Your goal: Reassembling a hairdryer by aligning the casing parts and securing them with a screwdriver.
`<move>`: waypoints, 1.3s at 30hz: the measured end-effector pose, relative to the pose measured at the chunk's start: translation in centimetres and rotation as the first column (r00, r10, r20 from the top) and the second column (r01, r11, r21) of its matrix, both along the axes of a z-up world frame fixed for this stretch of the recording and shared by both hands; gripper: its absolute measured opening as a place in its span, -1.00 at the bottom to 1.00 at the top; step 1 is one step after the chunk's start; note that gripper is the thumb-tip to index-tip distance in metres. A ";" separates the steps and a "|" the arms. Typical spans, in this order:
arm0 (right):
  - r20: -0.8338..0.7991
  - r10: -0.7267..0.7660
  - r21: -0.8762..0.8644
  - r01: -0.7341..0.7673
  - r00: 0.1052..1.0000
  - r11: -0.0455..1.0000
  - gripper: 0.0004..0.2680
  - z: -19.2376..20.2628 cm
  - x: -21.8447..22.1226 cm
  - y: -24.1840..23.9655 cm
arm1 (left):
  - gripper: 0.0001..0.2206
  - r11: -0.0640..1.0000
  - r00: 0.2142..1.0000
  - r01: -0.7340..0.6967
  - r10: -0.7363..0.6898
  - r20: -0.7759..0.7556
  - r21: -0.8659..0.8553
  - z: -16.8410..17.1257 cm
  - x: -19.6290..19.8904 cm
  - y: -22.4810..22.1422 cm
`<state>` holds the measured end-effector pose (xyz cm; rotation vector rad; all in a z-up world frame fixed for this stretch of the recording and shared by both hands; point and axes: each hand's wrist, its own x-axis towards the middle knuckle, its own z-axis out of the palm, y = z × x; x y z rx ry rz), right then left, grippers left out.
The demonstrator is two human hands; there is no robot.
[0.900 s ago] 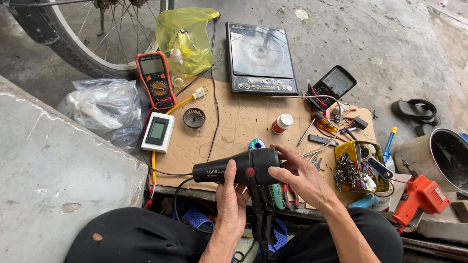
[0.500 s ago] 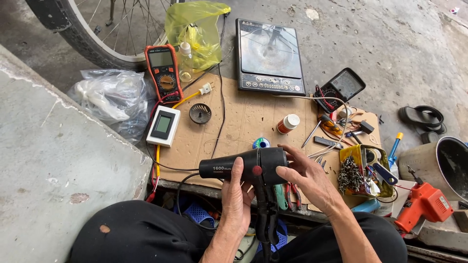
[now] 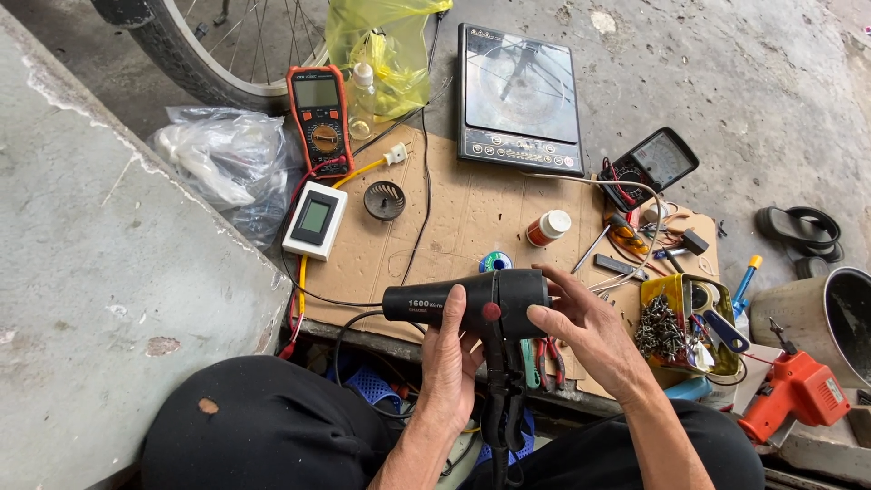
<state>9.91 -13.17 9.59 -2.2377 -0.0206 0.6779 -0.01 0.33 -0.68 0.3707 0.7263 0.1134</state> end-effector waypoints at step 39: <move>0.096 0.002 0.203 -0.021 0.995 0.979 -0.33 -2.4 -2.9 0.8 | -0.41 0.994 0.995 -0.093 0.091 -0.039 -0.052 0.7 -0.2 0.5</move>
